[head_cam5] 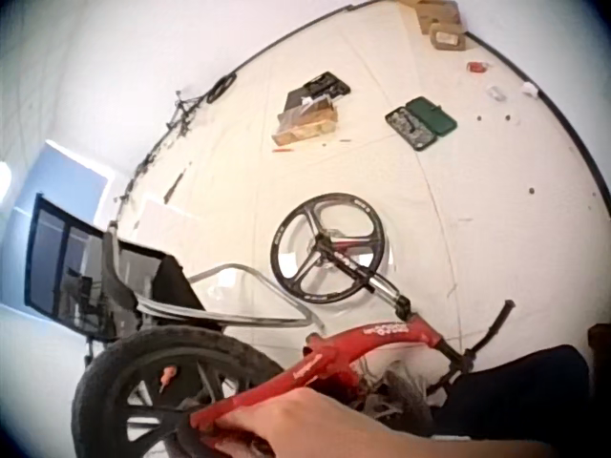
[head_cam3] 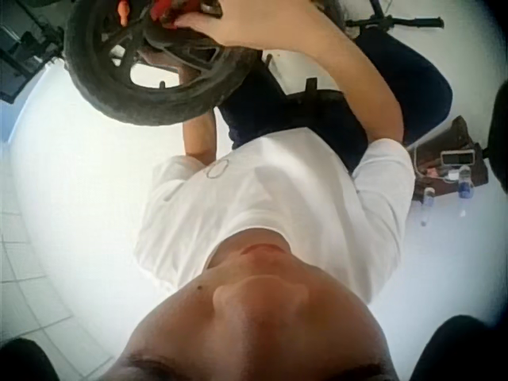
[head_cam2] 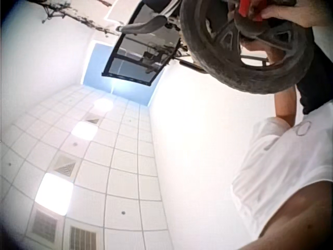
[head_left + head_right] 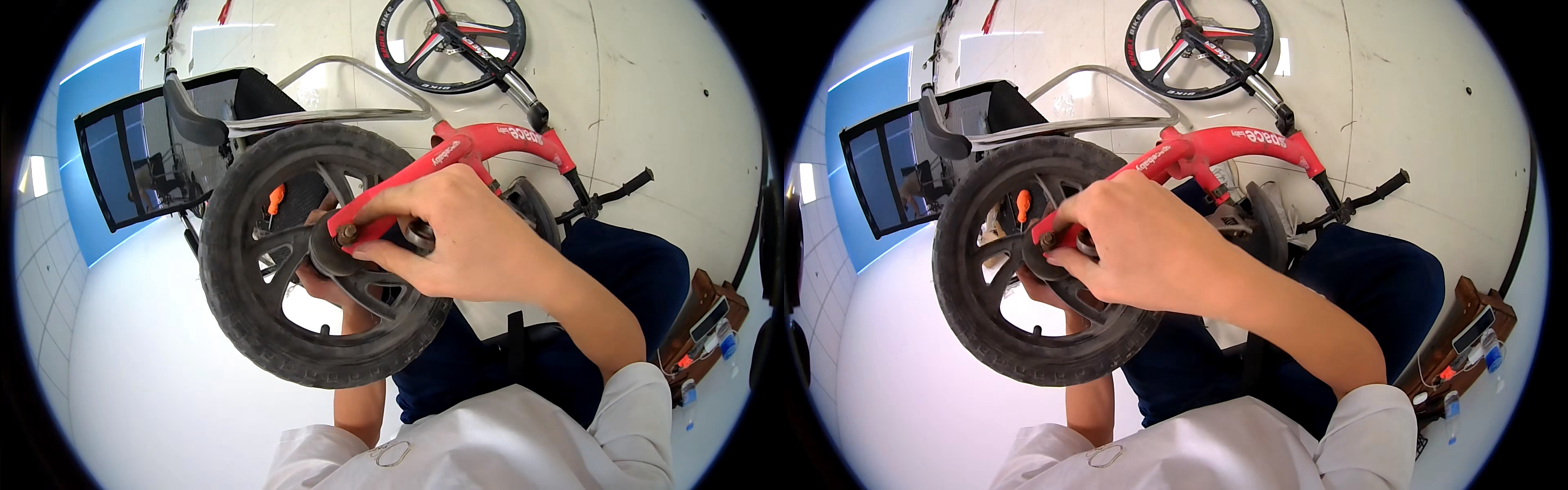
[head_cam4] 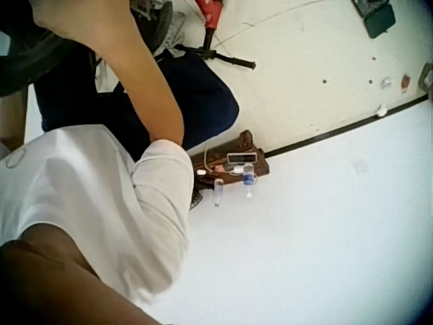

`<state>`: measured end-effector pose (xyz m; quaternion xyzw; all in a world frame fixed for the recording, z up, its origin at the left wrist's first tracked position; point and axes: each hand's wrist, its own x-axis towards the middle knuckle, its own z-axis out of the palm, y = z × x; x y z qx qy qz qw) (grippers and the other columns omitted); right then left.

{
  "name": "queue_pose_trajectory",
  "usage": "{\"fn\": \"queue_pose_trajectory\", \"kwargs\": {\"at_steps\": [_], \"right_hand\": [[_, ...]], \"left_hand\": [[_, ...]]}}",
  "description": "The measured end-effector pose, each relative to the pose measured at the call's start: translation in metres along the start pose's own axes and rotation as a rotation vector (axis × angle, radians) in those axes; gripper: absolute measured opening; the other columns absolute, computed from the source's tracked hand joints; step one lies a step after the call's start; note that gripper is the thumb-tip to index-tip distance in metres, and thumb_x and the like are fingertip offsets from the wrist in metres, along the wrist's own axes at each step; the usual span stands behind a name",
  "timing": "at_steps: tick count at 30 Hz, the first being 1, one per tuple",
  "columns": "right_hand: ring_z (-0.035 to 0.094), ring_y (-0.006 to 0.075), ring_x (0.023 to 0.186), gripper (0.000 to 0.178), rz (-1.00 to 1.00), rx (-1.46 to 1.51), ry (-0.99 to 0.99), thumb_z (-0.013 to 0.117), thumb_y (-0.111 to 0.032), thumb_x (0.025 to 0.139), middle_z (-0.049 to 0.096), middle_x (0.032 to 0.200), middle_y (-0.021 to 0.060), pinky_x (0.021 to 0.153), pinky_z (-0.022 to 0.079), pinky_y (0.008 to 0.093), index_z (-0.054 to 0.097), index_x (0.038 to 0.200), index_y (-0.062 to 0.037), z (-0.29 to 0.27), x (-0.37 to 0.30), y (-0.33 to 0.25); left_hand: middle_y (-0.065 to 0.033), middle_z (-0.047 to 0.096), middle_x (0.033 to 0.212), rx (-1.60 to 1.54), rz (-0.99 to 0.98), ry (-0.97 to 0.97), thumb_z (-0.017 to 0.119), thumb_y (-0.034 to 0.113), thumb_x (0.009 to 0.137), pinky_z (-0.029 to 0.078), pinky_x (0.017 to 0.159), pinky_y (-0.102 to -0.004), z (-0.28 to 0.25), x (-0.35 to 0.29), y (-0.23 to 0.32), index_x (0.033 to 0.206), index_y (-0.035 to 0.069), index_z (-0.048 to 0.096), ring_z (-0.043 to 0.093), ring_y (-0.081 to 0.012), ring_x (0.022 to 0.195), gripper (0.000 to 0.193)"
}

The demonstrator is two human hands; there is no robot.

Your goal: The person assembles a bicycle by attaching the front wheel to the fork and securing the handlebars. They use a wrench to tighten the wheel axle and an Allen key to fasten the handlebar bolts.

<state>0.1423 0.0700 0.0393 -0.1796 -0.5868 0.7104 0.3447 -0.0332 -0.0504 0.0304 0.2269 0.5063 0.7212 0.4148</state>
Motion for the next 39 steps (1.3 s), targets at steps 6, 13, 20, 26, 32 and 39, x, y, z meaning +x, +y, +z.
{"fn": "queue_pose_trajectory", "kwargs": {"at_steps": [6,13,20,26,32,39], "right_hand": [[0.063,0.0219,0.057,0.018,0.141,-0.226,0.208,0.074,-0.015,0.074,0.064,0.063,0.0108,0.055,0.049,0.0314,0.071,0.082,0.0007,-0.004,0.006,-0.026],[0.038,0.0029,0.053,0.020,0.257,-0.378,0.455,0.075,-0.016,0.082,0.050,0.060,-0.0052,0.048,0.028,0.0215,0.072,0.087,0.0037,-0.049,-0.004,-0.069],[0.031,0.0024,0.046,0.025,0.419,-0.375,0.788,0.067,-0.018,0.092,0.039,0.055,-0.0063,0.044,0.021,0.0219,0.068,0.096,0.0060,-0.027,-0.072,-0.138],[0.031,0.0015,0.053,0.033,0.226,-0.652,0.735,0.078,-0.015,0.079,0.039,0.060,-0.0074,0.049,0.020,0.0215,0.066,0.101,0.0065,0.037,-0.094,-0.150],[0.029,0.0014,0.053,0.029,0.168,-0.917,0.727,0.078,-0.016,0.079,0.035,0.058,-0.0074,0.050,0.020,0.0218,0.067,0.094,0.0055,0.056,-0.076,-0.144],[0.031,0.0018,0.054,0.031,0.216,-0.857,0.696,0.078,-0.015,0.079,0.037,0.059,-0.0070,0.050,0.022,0.0214,0.065,0.097,0.0068,0.064,-0.078,-0.129]], "left_hand": [[-0.0178,0.059,0.123,-0.125,-0.044,-0.168,0.034,0.050,0.094,0.043,0.105,-0.0425,0.029,0.010,0.001,0.121,-0.002,0.056,0.056,-0.0285,0.118,0.062],[-0.0111,0.062,0.107,0.104,-0.094,-0.154,0.039,0.034,0.096,0.045,0.087,-0.0293,0.064,0.015,-0.013,0.130,-0.005,0.052,0.058,-0.0175,0.096,0.053],[-0.0126,0.058,0.124,-0.058,0.120,-0.328,0.048,0.011,0.098,0.047,0.092,-0.0308,0.079,0.002,-0.021,0.128,-0.003,0.052,0.058,-0.0154,0.100,0.033],[-0.0169,0.054,0.130,-0.110,0.154,-0.374,0.055,0.006,0.098,0.051,0.091,-0.0296,0.075,0.004,-0.031,0.120,-0.005,0.054,0.060,-0.0157,0.105,0.024],[-0.0158,0.060,0.122,-0.013,0.324,-0.225,0.065,-0.001,0.090,0.055,0.090,-0.0292,0.060,-0.002,-0.025,0.114,-0.008,0.064,0.065,-0.0182,0.100,0.025],[-0.0131,0.068,0.099,0.267,0.540,0.025,0.069,-0.003,0.084,0.053,0.073,-0.0289,0.053,0.000,-0.028,0.102,-0.002,0.071,0.067,-0.0195,0.084,0.018]]}}
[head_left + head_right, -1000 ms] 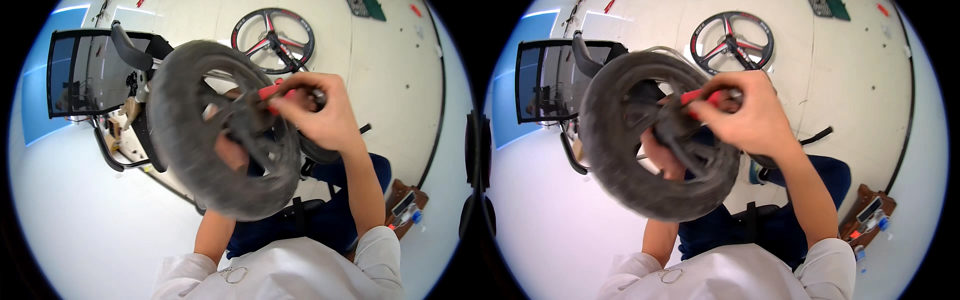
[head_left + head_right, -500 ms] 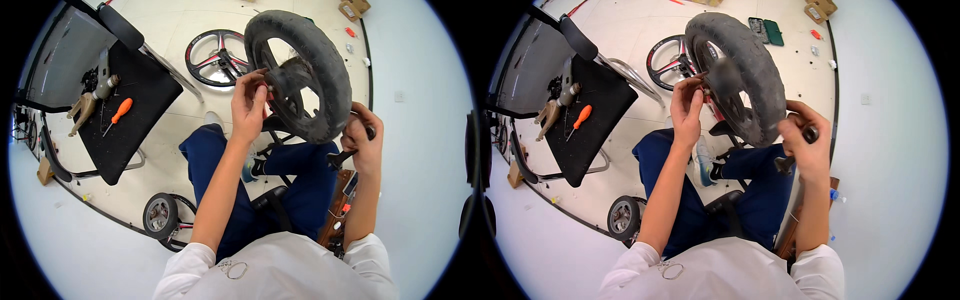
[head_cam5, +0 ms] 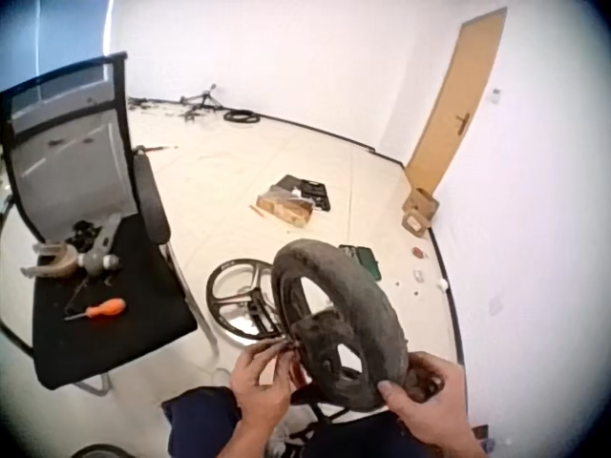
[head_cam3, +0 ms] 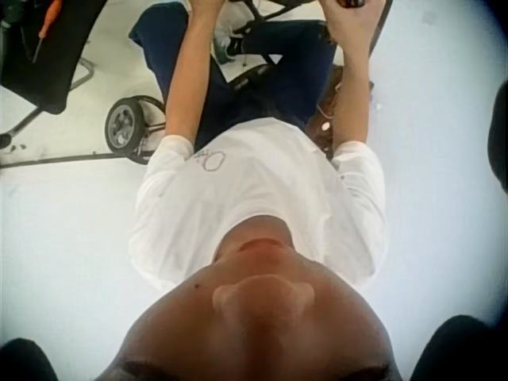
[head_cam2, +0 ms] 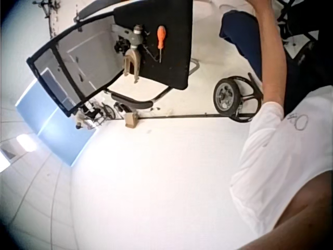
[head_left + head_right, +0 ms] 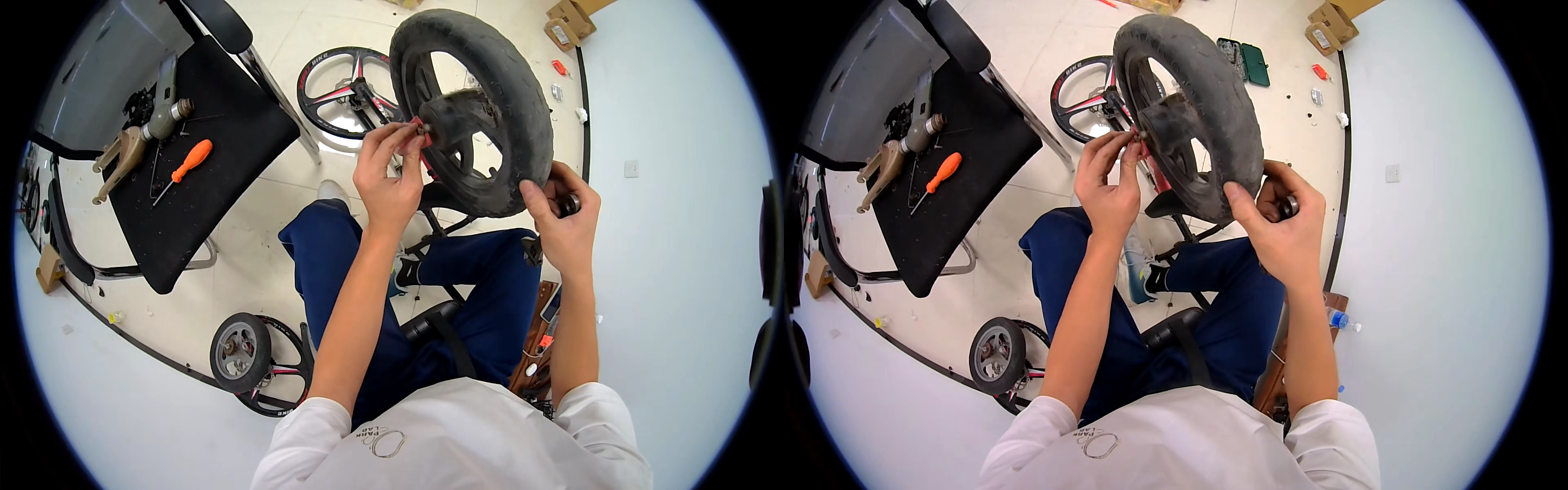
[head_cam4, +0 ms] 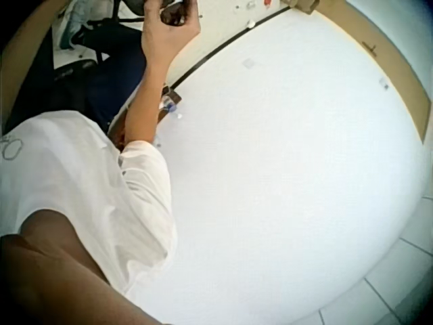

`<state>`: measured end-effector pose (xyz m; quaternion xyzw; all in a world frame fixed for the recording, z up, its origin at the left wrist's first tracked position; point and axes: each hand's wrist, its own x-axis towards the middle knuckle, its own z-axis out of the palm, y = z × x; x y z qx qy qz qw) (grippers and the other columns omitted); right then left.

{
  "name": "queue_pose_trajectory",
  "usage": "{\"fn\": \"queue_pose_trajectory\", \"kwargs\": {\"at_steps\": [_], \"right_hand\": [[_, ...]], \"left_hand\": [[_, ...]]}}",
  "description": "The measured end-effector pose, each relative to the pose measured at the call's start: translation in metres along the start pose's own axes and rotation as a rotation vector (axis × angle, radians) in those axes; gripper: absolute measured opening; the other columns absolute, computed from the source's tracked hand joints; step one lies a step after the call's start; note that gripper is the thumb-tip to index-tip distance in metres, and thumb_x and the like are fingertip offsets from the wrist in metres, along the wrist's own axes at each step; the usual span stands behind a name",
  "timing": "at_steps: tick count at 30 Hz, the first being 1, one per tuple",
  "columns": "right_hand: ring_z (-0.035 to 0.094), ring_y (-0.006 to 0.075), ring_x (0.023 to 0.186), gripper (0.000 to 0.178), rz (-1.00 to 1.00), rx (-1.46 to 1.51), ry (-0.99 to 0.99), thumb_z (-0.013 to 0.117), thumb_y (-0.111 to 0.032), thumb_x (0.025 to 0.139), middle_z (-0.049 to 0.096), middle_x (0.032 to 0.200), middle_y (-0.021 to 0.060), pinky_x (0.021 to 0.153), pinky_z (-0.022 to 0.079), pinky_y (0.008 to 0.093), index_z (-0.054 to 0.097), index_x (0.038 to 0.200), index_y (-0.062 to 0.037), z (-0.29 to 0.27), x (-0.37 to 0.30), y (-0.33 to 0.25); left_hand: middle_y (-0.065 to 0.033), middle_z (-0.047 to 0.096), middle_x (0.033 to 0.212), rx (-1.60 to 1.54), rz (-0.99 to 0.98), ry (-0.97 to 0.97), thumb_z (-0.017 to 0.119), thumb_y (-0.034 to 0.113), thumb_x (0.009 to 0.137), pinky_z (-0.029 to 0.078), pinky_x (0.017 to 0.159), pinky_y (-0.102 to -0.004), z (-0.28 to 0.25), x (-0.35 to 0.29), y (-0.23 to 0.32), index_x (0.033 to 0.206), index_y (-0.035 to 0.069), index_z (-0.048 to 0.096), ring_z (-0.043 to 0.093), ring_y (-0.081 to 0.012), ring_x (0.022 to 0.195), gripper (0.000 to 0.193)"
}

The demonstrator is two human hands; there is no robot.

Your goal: The person assembles a bicycle by attaching the front wheel to the fork and securing the handlebars. They use a wrench to tighten the wheel axle and an Allen key to fasten the handlebar bolts.

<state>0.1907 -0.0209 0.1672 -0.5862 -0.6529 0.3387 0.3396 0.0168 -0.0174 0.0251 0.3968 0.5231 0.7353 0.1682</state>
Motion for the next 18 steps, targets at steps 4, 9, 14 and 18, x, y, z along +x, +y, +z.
{"fn": "queue_pose_trajectory", "kwargs": {"at_steps": [4,9,14,18], "right_hand": [[0.032,0.0019,0.055,0.033,0.017,0.028,0.004,0.079,-0.014,0.079,0.039,0.060,-0.0067,0.051,0.023,0.0211,0.065,0.100,0.0078,0.005,0.000,0.000],[0.031,0.0019,0.055,0.033,0.054,0.055,-0.017,0.078,-0.016,0.082,0.039,0.060,-0.0069,0.051,0.023,0.0209,0.065,0.101,0.0079,-0.001,0.011,-0.006],[0.030,0.0027,0.042,0.035,0.252,0.497,-0.138,0.056,-0.030,0.099,0.039,0.057,-0.0059,0.040,0.021,0.0233,0.065,0.102,0.0029,-0.020,0.042,0.003],[0.048,0.0059,0.055,0.025,0.122,0.255,-0.108,0.059,-0.023,0.097,0.059,0.075,-0.0003,0.047,0.035,0.0228,0.066,0.103,0.0007,0.008,0.094,0.041]], "left_hand": [[-0.0139,0.067,0.099,0.093,0.013,-0.042,0.069,-0.002,0.085,0.054,0.073,-0.0291,-0.005,0.007,-0.003,0.100,-0.003,0.070,0.068,-0.0206,0.084,0.015],[-0.0144,0.067,0.099,0.047,0.061,-0.088,0.070,-0.002,0.084,0.056,0.072,-0.0299,-0.005,0.009,0.000,0.100,-0.002,0.070,0.069,-0.0225,0.083,0.016],[-0.0144,0.068,0.103,0.024,0.008,-0.089,0.072,0.001,0.084,0.055,0.076,-0.0306,-0.006,0.007,-0.012,0.101,-0.001,0.071,0.069,-0.0225,0.087,0.017],[-0.0132,0.067,0.106,-0.051,-0.024,-0.141,0.072,-0.001,0.085,0.055,0.081,-0.0294,-0.005,0.007,-0.011,0.106,-0.004,0.069,0.069,-0.0202,0.092,0.022]]}}
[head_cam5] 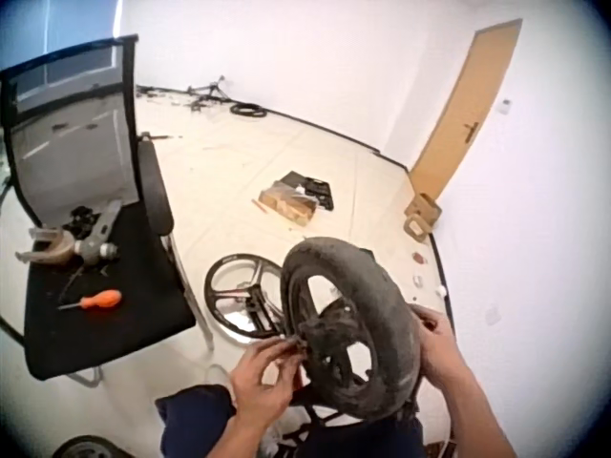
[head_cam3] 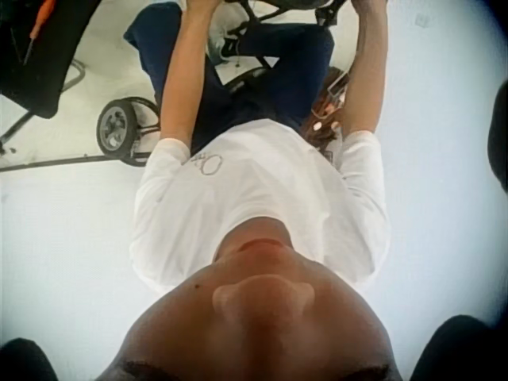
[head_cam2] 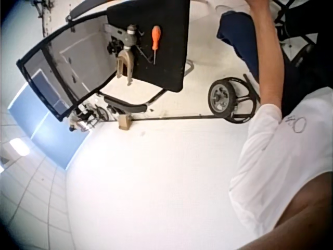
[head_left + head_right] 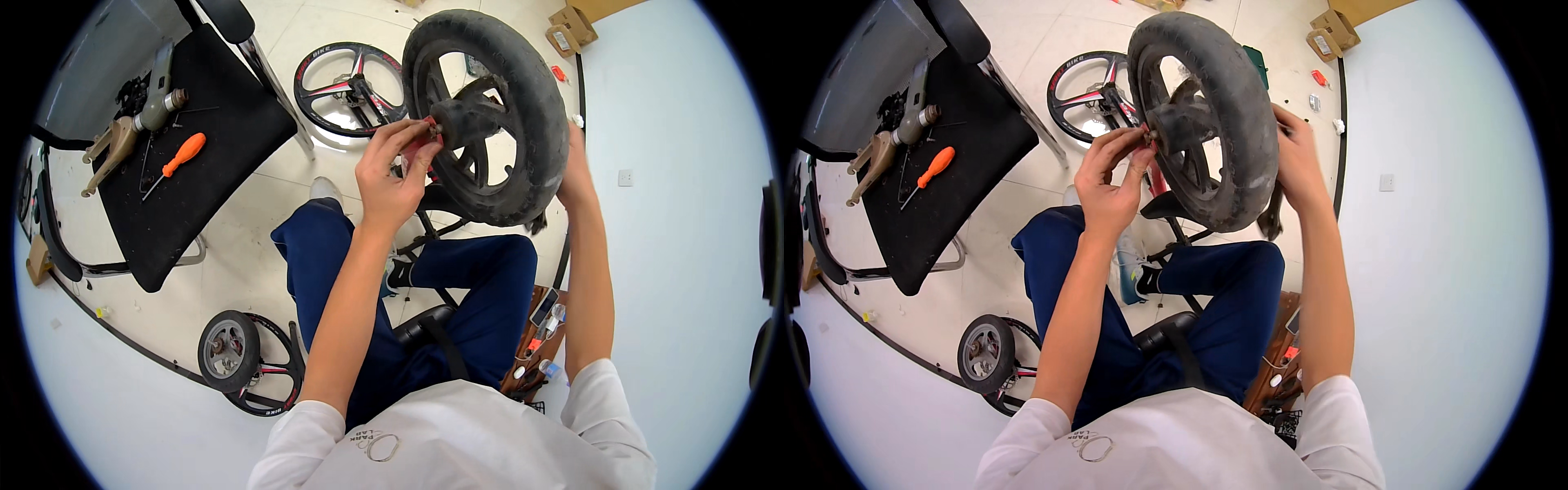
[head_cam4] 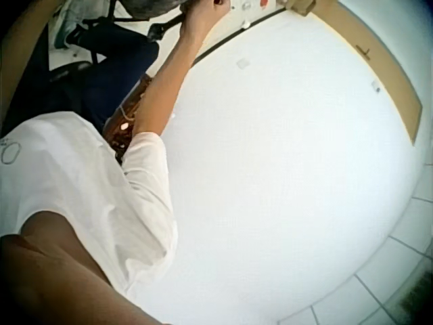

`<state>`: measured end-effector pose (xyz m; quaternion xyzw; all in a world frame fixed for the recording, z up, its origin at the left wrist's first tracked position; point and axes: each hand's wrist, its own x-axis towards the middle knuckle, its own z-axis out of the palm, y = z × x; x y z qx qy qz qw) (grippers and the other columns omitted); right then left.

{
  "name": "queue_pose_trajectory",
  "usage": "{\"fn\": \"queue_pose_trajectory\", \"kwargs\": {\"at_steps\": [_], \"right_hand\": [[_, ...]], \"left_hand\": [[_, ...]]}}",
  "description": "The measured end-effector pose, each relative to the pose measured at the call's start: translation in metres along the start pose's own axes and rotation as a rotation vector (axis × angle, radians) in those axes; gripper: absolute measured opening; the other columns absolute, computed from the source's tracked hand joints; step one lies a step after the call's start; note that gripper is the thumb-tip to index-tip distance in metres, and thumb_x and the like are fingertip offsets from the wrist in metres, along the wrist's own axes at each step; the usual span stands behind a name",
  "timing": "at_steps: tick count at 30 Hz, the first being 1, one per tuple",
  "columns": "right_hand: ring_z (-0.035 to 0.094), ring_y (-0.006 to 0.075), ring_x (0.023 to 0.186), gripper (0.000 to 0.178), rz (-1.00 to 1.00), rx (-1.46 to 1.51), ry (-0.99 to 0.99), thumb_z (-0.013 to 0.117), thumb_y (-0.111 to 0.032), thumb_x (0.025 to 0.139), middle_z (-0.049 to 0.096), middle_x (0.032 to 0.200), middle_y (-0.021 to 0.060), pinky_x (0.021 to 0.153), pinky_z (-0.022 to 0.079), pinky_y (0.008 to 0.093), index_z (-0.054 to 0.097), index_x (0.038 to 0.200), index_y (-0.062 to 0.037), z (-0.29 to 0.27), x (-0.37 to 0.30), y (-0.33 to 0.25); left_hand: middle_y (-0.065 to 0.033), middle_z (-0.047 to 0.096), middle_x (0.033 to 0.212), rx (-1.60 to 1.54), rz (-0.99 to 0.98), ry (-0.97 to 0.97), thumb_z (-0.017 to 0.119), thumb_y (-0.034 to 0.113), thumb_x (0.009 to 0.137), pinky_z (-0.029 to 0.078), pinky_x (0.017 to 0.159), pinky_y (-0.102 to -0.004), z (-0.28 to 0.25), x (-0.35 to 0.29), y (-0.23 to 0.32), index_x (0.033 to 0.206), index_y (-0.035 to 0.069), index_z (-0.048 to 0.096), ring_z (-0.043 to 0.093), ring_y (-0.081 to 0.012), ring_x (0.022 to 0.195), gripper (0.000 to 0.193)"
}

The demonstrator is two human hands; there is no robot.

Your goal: The person assembles a bicycle by attaching the front wheel to the fork and securing the handlebars. They use a wrench to tighten the wheel axle and an Allen key to fasten the handlebar bolts.

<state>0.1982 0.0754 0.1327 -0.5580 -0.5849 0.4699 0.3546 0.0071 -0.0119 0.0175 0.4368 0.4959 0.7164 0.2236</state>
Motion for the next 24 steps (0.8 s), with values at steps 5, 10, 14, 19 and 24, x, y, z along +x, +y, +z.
{"fn": "queue_pose_trajectory", "kwargs": {"at_steps": [5,10,14,19,24], "right_hand": [[0.057,0.0098,0.080,0.030,0.117,0.049,-0.234,0.063,-0.014,0.092,0.065,0.093,0.0033,0.070,0.048,0.0269,0.062,0.118,0.0007,-0.004,0.034,0.023],[0.054,0.0114,0.065,0.028,0.146,0.504,-0.301,0.064,-0.013,0.092,0.062,0.085,0.0091,0.057,0.043,0.0256,0.061,0.116,0.0007,0.007,0.034,0.028],[0.056,0.0136,0.111,0.050,0.179,0.185,-0.275,0.065,-0.016,0.094,0.059,0.127,0.0087,0.095,0.048,0.0294,0.049,0.139,-0.0019,0.000,0.051,0.025],[0.045,0.0088,0.049,0.029,0.192,0.224,-0.111,0.069,-0.012,0.088,0.065,0.080,0.0103,0.045,0.035,0.0220,0.065,0.112,0.0050,-0.008,0.052,0.031],[0.045,0.0053,0.057,0.037,0.128,-0.117,-0.111,0.074,-0.006,0.081,0.064,0.086,0.0061,0.048,0.034,0.0220,0.064,0.115,0.0041,-0.011,0.046,0.014]], "left_hand": [[-0.0126,0.068,0.109,-0.062,-0.118,-0.056,0.074,-0.001,0.082,0.054,0.084,-0.0283,-0.003,0.010,0.003,0.112,-0.004,0.070,0.068,-0.0182,0.094,0.031],[-0.0114,0.070,0.108,-0.145,-0.210,-0.147,0.075,-0.003,0.079,0.055,0.078,-0.0266,-0.013,0.017,0.005,0.108,0.000,0.073,0.069,-0.0152,0.090,0.029],[-0.0127,0.070,0.104,-0.183,-0.254,-0.164,0.075,-0.006,0.079,0.057,0.078,-0.0265,-0.013,0.021,0.008,0.106,-0.003,0.073,0.069,-0.0161,0.092,0.027],[-0.0150,0.069,0.106,-0.372,-0.316,-0.137,0.075,-0.009,0.077,0.060,0.082,-0.0279,0.001,0.019,0.005,0.106,-0.005,0.072,0.069,-0.0180,0.092,0.030],[-0.0133,0.069,0.114,-0.213,-0.323,-0.186,0.084,0.004,0.072,0.054,0.083,-0.0273,0.005,0.020,0.004,0.114,0.001,0.072,0.065,-0.0146,0.100,0.044]]}}
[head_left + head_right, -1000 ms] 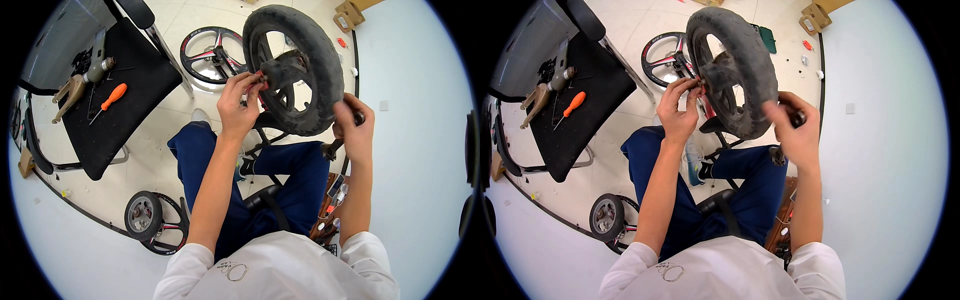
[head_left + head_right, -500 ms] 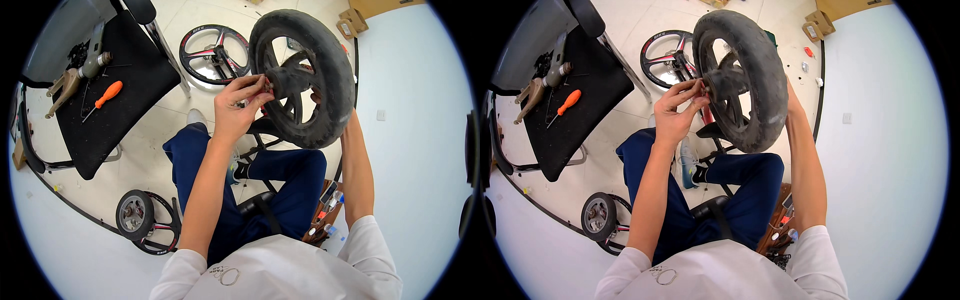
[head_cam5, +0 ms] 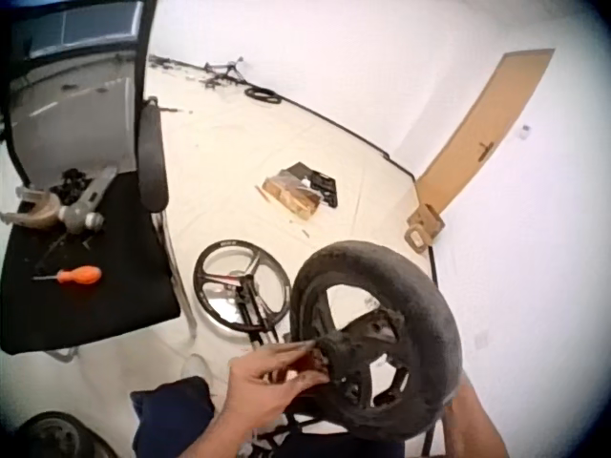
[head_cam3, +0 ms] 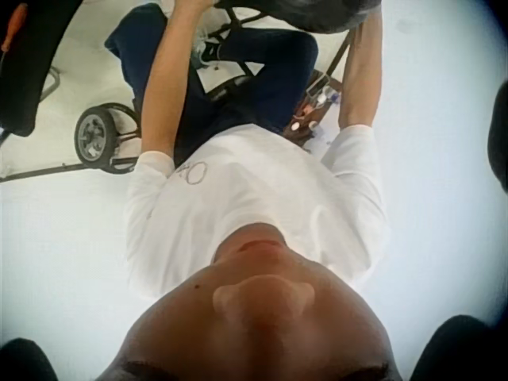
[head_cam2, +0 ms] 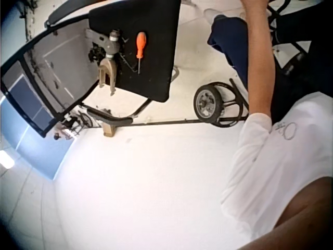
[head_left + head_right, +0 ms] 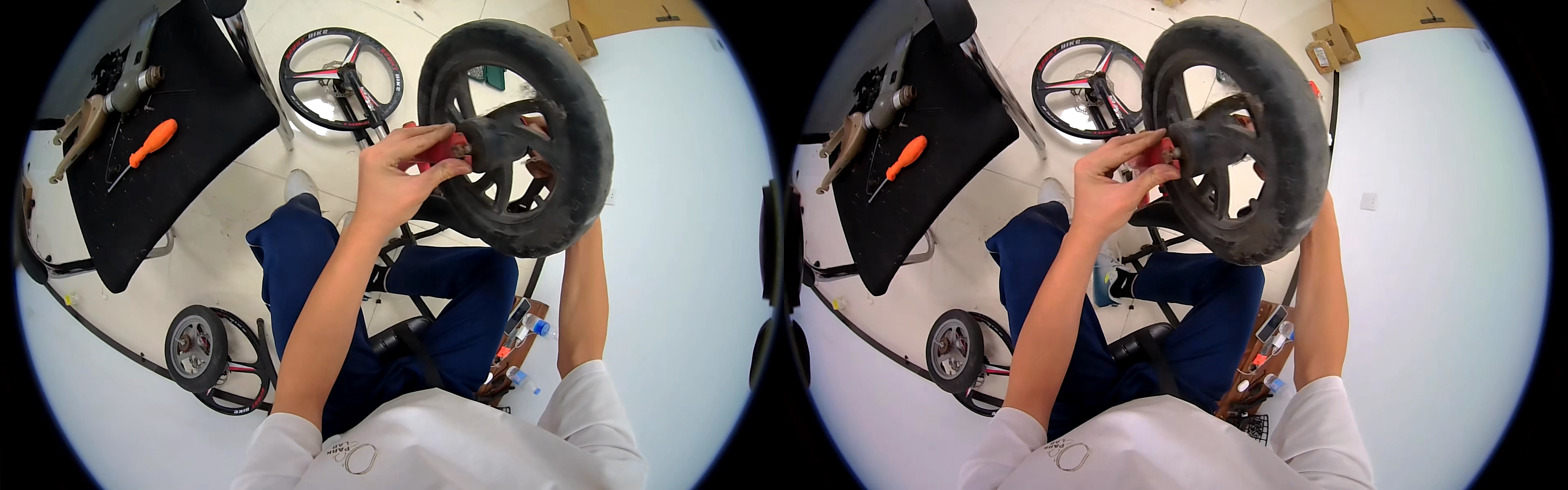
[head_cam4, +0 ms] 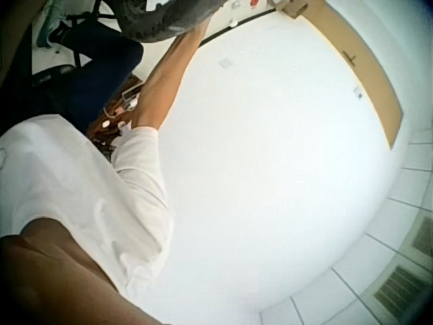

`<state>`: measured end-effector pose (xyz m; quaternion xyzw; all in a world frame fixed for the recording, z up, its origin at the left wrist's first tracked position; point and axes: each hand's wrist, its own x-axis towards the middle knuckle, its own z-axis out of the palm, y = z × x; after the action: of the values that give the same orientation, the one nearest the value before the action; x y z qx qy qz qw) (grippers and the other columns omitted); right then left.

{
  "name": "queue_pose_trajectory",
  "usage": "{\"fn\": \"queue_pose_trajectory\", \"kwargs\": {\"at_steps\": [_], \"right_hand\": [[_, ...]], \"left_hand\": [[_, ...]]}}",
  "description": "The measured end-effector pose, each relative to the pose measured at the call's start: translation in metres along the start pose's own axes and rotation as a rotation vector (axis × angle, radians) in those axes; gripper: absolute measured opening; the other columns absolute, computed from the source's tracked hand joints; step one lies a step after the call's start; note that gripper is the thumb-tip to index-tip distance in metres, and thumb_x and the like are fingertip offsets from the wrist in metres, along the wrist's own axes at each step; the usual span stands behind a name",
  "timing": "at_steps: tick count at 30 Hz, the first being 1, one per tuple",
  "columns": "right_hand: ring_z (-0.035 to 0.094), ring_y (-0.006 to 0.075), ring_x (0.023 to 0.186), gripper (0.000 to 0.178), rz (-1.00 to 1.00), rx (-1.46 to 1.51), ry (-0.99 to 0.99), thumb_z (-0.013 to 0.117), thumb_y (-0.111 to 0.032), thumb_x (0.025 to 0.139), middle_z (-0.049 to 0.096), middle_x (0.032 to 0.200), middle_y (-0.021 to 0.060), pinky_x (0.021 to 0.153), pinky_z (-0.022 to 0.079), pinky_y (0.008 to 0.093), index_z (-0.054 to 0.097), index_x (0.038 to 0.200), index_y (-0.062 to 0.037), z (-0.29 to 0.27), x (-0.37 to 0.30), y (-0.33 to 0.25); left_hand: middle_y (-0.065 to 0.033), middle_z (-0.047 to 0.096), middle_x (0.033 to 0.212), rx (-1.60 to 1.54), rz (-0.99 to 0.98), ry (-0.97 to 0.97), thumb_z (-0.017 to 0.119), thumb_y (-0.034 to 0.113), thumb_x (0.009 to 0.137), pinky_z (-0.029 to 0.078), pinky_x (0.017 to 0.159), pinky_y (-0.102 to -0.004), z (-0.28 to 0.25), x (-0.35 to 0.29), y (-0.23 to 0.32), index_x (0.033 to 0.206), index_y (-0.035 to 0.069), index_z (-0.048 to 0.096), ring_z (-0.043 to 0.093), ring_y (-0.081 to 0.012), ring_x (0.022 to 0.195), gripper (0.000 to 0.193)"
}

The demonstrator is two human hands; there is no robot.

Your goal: The person assembles a bicycle by attaching the front wheel to the fork and securing the handlebars. They use a wrench to tighten the wheel axle and an Allen key to fasten the handlebar bolts.

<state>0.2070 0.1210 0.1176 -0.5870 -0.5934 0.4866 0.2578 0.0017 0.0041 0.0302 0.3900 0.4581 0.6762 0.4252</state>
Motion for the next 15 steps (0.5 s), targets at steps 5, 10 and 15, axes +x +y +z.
{"fn": "queue_pose_trajectory", "kwargs": {"at_steps": [5,10,15], "right_hand": [[0.046,0.0067,0.055,0.027,-0.118,0.170,0.377,0.059,-0.019,0.097,0.056,0.078,0.0008,0.046,0.035,0.0210,0.061,0.113,0.0033,-0.035,-0.031,-0.012],[0.020,0.0037,0.046,0.028,-0.036,0.488,0.349,0.049,-0.027,0.104,0.031,0.065,-0.0051,0.039,0.017,0.0213,0.056,0.101,0.0003,-0.116,-0.104,-0.062],[0.014,0.0083,0.046,0.031,-0.251,0.833,0.086,0.038,-0.023,0.107,0.027,0.066,-0.0008,0.037,0.014,0.0245,0.042,0.083,-0.0045,-0.124,-0.154,-0.112]], "left_hand": [[-0.0096,0.069,0.107,0.154,0.038,-0.055,0.084,0.009,0.071,0.054,0.079,-0.0285,0.012,0.000,-0.021,0.119,0.007,0.070,0.065,-0.0165,0.098,0.050],[-0.0122,0.066,0.106,0.278,0.125,-0.086,0.082,0.014,0.074,0.056,0.078,-0.0307,0.023,0.000,-0.025,0.119,0.007,0.068,0.067,-0.0228,0.092,0.048],[-0.0130,0.066,0.106,0.255,0.151,-0.076,0.081,0.018,0.076,0.056,0.078,-0.0323,0.032,0.002,-0.022,0.119,0.002,0.065,0.067,-0.0239,0.094,0.049]]}}
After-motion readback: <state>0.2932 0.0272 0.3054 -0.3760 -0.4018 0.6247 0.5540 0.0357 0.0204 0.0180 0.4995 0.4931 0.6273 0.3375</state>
